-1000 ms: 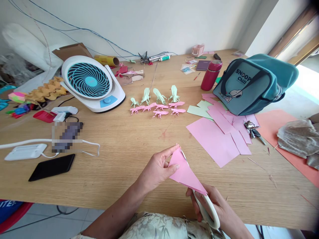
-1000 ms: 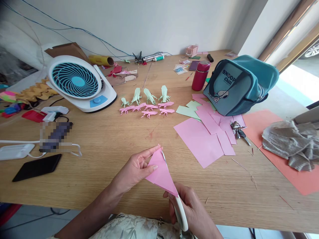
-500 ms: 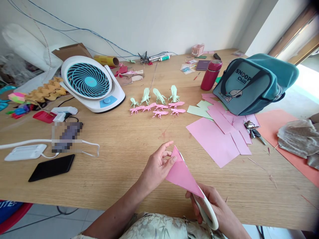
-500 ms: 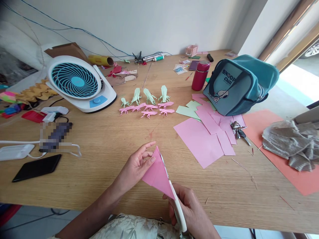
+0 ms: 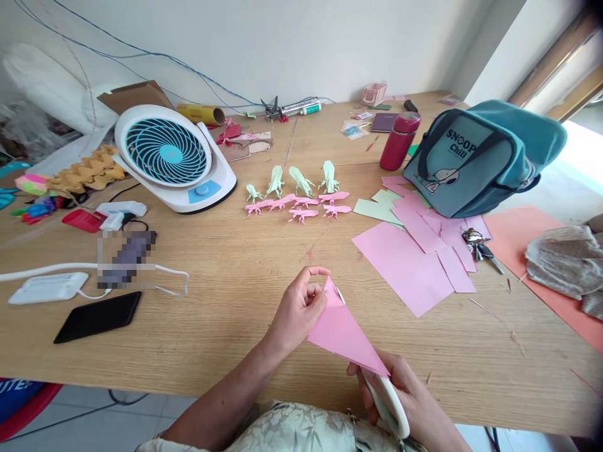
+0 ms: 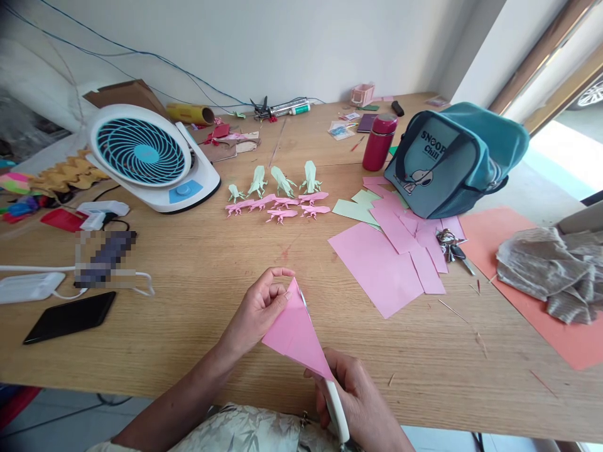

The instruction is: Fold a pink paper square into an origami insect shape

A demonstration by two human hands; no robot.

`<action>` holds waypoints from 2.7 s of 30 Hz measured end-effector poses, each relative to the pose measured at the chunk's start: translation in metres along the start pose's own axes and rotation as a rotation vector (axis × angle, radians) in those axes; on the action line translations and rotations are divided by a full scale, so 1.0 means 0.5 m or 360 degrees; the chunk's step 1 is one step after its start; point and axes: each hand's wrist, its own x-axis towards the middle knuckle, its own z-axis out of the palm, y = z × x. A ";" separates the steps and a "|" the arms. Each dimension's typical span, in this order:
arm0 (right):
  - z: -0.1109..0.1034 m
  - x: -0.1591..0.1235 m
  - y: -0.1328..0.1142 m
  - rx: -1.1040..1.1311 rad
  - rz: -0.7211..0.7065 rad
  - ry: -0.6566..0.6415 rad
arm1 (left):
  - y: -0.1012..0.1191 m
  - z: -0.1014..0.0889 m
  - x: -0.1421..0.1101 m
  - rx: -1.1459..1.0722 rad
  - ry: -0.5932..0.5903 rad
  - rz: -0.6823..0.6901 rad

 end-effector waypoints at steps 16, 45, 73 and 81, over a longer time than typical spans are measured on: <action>-0.006 0.006 -0.020 -0.0223 -0.0076 -0.0062 | 0.003 0.003 -0.003 0.0059 0.0001 -0.0027; 0.001 0.010 -0.025 -0.0170 0.0000 -0.0074 | 0.000 0.013 0.012 -0.0020 0.0145 -0.0083; 0.002 0.008 -0.029 -0.0146 -0.0017 -0.0039 | -0.002 0.018 -0.004 -0.0079 0.0158 -0.0012; 0.003 0.013 -0.020 -0.0166 -0.0012 -0.0047 | -0.001 0.026 -0.001 0.0049 0.0289 0.0066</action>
